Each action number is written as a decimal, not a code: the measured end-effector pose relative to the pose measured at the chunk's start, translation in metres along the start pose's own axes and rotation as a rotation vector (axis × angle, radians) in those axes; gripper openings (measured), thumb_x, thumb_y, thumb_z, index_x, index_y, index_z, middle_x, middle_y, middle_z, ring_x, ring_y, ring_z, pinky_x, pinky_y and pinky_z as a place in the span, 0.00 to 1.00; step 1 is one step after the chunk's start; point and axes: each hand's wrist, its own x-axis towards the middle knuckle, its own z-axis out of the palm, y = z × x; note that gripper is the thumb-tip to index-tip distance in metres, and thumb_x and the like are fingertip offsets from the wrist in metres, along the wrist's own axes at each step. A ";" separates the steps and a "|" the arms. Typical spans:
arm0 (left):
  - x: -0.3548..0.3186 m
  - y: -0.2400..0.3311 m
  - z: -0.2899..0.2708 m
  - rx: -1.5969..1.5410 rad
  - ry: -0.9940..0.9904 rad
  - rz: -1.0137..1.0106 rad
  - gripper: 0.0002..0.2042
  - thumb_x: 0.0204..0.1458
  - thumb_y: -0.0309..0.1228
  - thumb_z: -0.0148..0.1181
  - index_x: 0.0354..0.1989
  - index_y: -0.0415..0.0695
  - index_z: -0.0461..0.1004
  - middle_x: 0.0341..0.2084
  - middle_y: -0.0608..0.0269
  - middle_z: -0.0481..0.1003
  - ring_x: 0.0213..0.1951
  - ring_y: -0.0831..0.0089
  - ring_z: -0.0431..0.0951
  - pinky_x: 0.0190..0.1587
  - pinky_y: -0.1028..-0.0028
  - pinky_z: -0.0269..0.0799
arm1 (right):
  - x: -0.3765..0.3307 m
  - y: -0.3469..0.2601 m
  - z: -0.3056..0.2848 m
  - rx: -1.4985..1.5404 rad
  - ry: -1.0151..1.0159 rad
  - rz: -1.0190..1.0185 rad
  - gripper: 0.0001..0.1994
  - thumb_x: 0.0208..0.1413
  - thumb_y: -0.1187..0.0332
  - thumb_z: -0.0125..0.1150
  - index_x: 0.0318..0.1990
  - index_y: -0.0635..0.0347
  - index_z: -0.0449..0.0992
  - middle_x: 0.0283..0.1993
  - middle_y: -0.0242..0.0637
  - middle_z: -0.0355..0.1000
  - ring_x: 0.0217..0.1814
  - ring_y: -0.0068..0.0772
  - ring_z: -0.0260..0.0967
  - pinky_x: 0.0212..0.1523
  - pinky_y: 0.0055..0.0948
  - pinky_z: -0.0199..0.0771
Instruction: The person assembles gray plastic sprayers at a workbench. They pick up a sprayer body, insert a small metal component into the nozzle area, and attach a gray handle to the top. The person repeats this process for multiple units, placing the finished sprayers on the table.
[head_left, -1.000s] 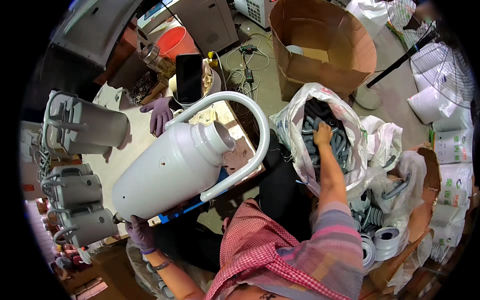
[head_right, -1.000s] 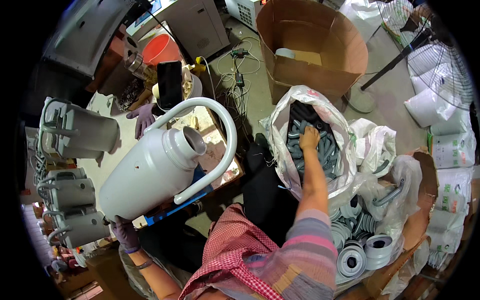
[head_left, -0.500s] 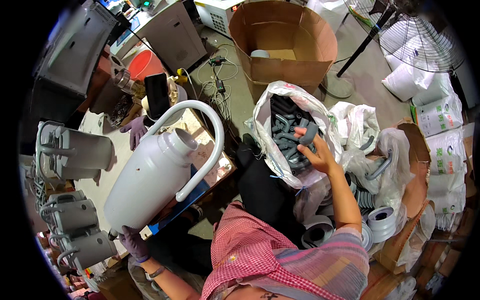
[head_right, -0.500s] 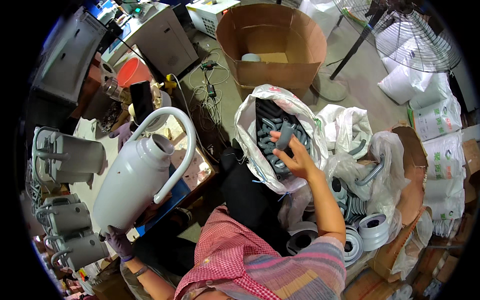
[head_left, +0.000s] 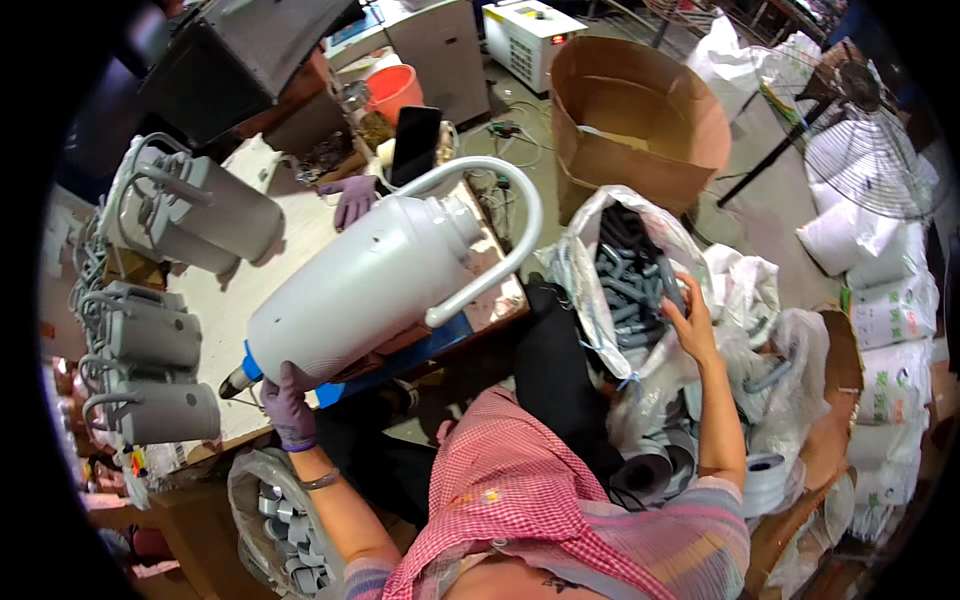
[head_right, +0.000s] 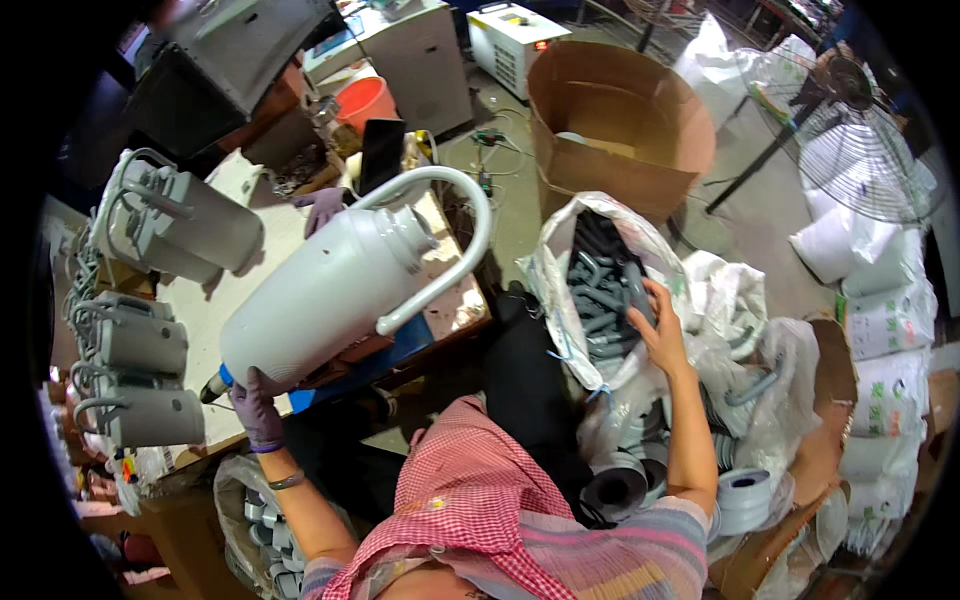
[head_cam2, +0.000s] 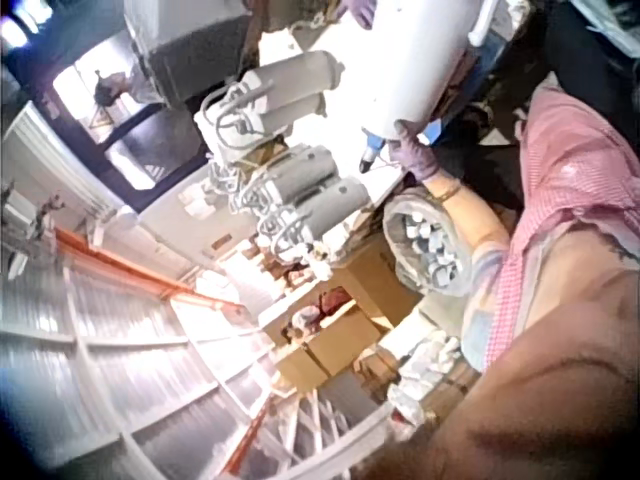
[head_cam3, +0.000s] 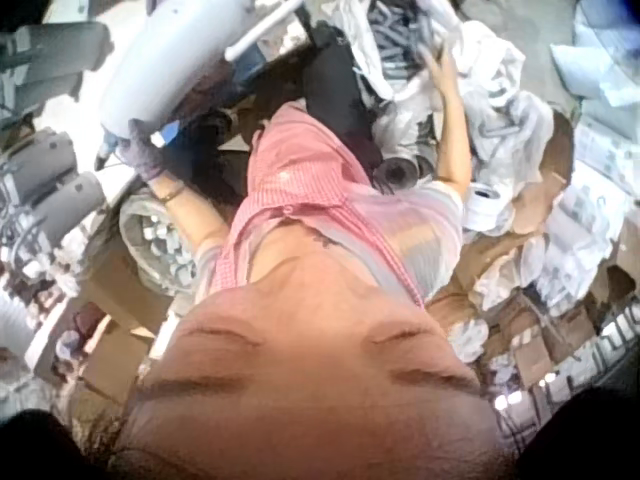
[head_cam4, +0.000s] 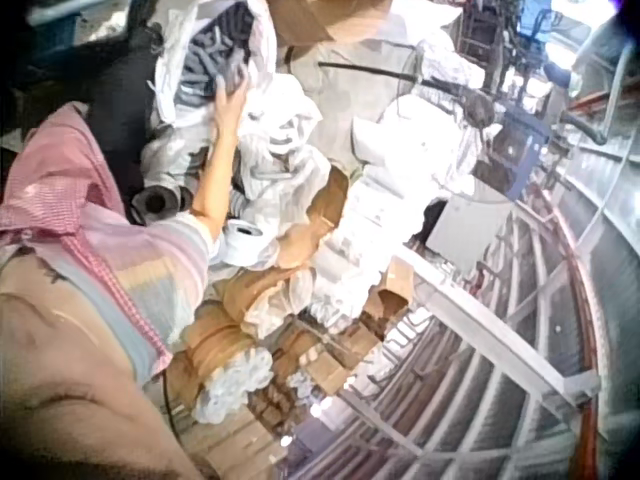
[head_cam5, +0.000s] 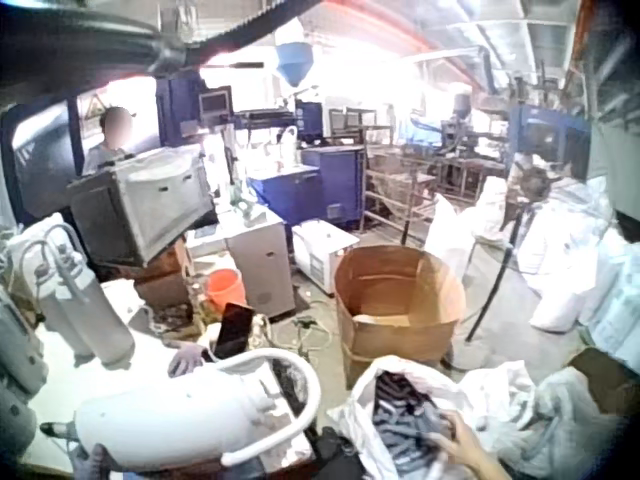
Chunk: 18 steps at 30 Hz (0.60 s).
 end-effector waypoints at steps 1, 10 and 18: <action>-0.004 0.004 0.013 -0.108 0.010 0.078 0.20 0.57 0.42 0.64 0.50 0.39 0.73 0.41 0.64 0.77 0.41 0.77 0.76 0.40 0.75 0.71 | -0.003 -0.028 0.007 0.002 0.020 -0.082 0.26 0.58 0.76 0.62 0.63 0.58 0.61 0.51 0.40 0.72 0.46 0.27 0.72 0.49 0.27 0.71; 0.009 -0.013 0.005 -0.122 -0.023 0.060 0.24 0.58 0.39 0.63 0.56 0.32 0.70 0.49 0.57 0.76 0.49 0.70 0.75 0.54 0.71 0.69 | -0.036 -0.148 0.026 0.050 -0.084 -0.576 0.22 0.54 0.81 0.64 0.56 0.63 0.66 0.50 0.43 0.71 0.49 0.33 0.71 0.54 0.34 0.69; 0.003 -0.009 0.005 -0.002 -0.055 0.109 0.23 0.59 0.41 0.62 0.52 0.32 0.73 0.45 0.58 0.77 0.46 0.72 0.75 0.51 0.71 0.70 | -0.032 -0.100 -0.010 -0.002 0.160 0.126 0.18 0.67 0.67 0.52 0.62 0.52 0.62 0.22 0.21 0.54 0.20 0.15 0.51 0.19 0.20 0.51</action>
